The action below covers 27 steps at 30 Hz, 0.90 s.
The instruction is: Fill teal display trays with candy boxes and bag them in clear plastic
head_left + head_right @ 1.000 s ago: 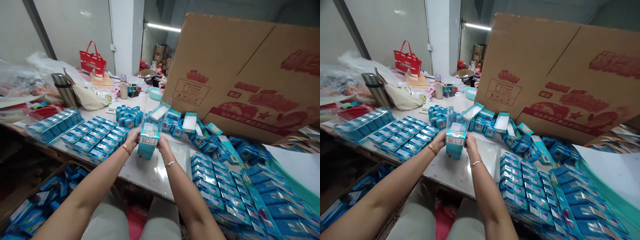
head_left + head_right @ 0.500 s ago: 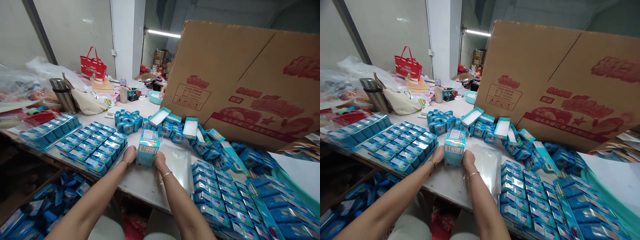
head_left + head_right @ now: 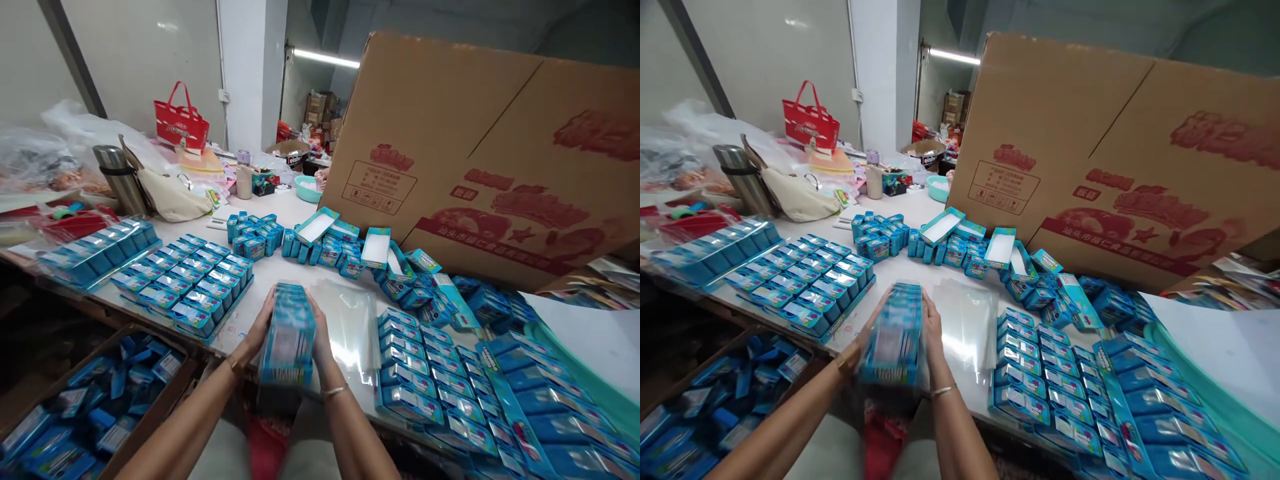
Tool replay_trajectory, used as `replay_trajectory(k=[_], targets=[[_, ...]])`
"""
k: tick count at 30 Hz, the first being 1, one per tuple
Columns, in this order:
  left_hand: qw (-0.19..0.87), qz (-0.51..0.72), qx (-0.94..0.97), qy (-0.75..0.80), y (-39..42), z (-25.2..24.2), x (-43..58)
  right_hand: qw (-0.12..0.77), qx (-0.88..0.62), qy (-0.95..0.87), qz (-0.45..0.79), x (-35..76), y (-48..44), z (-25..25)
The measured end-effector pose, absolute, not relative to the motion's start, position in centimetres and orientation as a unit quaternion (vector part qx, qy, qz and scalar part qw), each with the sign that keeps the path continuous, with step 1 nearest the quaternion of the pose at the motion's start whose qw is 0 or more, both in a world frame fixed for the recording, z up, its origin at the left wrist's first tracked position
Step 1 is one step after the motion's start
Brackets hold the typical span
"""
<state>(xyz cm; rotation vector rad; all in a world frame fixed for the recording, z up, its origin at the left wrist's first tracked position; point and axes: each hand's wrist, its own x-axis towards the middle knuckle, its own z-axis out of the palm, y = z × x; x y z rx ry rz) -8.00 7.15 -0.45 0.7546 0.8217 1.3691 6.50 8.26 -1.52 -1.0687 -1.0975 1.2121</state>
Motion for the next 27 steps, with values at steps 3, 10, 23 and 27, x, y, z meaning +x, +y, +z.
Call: replay_trajectory(k=[3, 10, 23, 27], targets=[[0.597, 0.642, 0.322, 0.357, 3.8, -2.5, -8.2, 0.586, -0.394, -0.438, 0.557, 6.2, 5.1, -2.8], [0.514, 0.652, 0.336, 0.445, 6.5, -2.0, -7.0, 0.604, -0.398, -0.381, 0.576, 6.0, 6.9, -3.2], [0.432, 0.676, 0.332, 0.497, 13.0, -2.4, -6.7, 0.604, -0.416, -0.372, 0.569, 5.4, 12.3, -3.7], [0.347, 0.705, 0.325, 0.527, 13.6, -2.6, -6.7, 0.615, -0.424, -0.377, 0.547, 5.6, 12.3, -4.0]])
